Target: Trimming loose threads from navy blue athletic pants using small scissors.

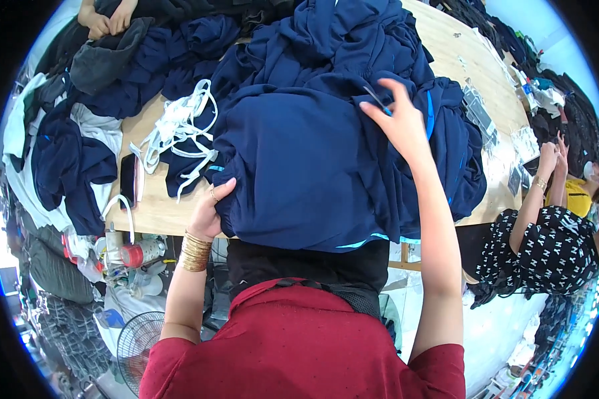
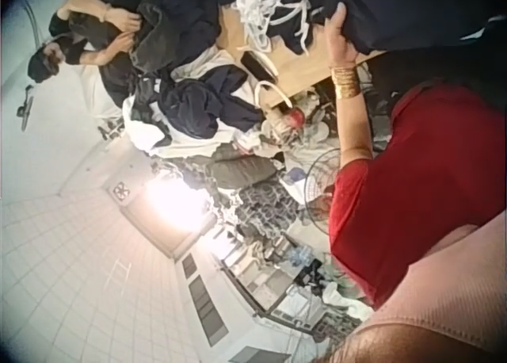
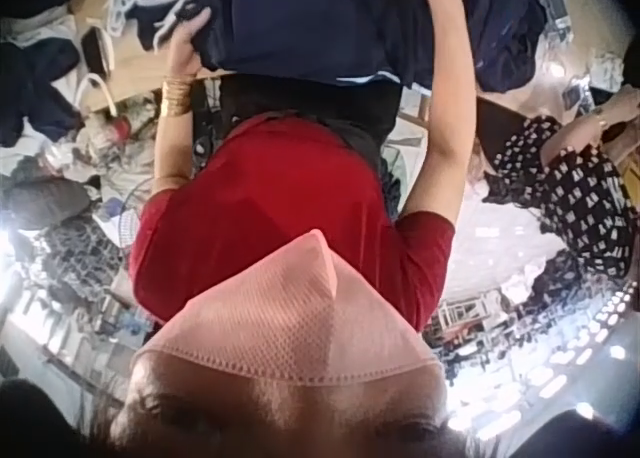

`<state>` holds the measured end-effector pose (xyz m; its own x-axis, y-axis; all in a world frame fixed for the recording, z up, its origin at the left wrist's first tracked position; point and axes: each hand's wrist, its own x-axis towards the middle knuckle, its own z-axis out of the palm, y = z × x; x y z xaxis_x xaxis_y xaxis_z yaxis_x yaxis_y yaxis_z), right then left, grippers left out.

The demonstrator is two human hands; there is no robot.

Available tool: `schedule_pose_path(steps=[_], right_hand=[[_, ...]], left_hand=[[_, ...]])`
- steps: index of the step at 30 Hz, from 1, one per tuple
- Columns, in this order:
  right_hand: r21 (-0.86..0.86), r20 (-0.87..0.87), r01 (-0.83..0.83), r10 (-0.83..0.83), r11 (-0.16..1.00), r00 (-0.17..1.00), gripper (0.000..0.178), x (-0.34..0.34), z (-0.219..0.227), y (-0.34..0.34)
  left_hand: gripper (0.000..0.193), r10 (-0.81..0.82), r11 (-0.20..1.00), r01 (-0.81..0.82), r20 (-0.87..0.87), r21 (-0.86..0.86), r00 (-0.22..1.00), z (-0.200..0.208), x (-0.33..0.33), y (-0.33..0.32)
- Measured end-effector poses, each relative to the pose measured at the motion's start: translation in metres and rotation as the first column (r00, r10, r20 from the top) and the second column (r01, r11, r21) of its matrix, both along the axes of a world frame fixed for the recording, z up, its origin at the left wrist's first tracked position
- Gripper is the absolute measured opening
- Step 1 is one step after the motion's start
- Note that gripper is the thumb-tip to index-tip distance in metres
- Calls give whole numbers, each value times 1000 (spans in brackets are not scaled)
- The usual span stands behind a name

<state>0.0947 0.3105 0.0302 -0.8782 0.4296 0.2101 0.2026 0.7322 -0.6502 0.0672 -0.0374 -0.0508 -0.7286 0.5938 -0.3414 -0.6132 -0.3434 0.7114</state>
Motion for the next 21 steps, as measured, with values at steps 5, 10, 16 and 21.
schedule_pose_path(steps=[5,10,16,21], right_hand=[[-210,-465,-70,-37,975,885,15,-10,30,44],[-293,-790,87,-292,952,539,13,61,77,35],[-311,-155,409,-470,858,869,21,169,-42,29],[-507,-68,347,-438,789,896,32,196,-77,12]], left_hand=[[42,154,974,-125,-146,187,977,33,-4,-1],[47,176,972,-150,-134,181,975,29,-2,-22],[76,-15,987,-8,-141,-162,990,-21,-2,-34],[61,41,999,-41,9,14,999,-40,-5,-51]])
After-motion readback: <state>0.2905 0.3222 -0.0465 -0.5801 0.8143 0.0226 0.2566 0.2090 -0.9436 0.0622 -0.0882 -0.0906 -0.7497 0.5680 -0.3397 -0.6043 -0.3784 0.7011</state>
